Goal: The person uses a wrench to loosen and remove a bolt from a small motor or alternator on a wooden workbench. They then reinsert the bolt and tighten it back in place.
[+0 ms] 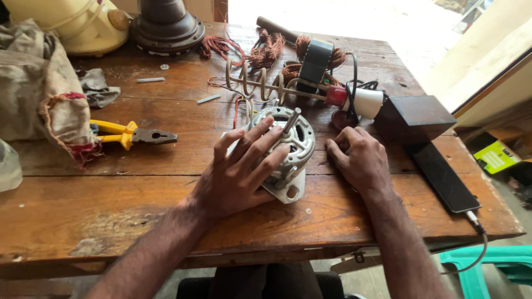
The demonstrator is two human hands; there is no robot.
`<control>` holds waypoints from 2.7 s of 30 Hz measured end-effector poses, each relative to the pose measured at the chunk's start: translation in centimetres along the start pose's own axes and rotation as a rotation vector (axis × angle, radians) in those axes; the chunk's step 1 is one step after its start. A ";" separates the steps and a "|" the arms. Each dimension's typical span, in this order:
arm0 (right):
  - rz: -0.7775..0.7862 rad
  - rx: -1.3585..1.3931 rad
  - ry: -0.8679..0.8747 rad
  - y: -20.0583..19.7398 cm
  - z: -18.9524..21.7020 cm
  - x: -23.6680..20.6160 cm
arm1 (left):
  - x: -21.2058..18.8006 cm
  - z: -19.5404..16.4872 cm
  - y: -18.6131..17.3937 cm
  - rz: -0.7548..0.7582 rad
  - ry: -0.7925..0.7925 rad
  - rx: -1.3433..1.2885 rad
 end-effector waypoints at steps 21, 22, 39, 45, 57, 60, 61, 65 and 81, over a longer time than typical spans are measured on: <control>-0.027 0.045 -0.046 0.9 -1.3 0.4 | -0.3 0.3 -0.1 -0.007 0.015 0.066; -0.038 0.047 -0.051 0.8 -1.3 0.3 | -0.3 0.3 -0.1 -0.007 0.016 0.067; -0.132 0.142 -0.028 -0.7 -0.1 -0.6 | -0.7 0.1 0.0 0.013 0.051 0.142; -0.147 0.147 -0.053 -0.5 -0.2 -0.4 | -0.9 0.1 0.2 0.033 0.042 0.166; -0.221 0.219 -0.074 -1.6 0.6 -1.0 | -0.5 -0.2 -0.9 0.042 0.055 0.168; -0.240 0.220 -0.087 -2.2 0.7 -1.1 | -0.4 -0.1 -0.8 0.039 0.060 0.161; -0.226 0.224 -0.066 -2.2 0.6 -1.0 | -0.2 -0.2 -0.8 0.029 0.066 0.156; -0.229 0.240 -0.048 -2.2 0.9 -1.1 | -0.3 -0.2 -1.1 0.030 0.087 0.174; -0.218 0.249 -0.105 -2.0 0.6 -1.0 | -0.1 -0.4 -1.0 0.037 0.078 0.169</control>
Point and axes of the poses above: each hand's wrist, its own x-axis towards the middle knuckle, its own y-axis out of the palm, z = x × y, the point moved 6 cm from there along x, towards the middle knuckle, and after that the axes turned 10 degrees about y, right-handed, at the moved point
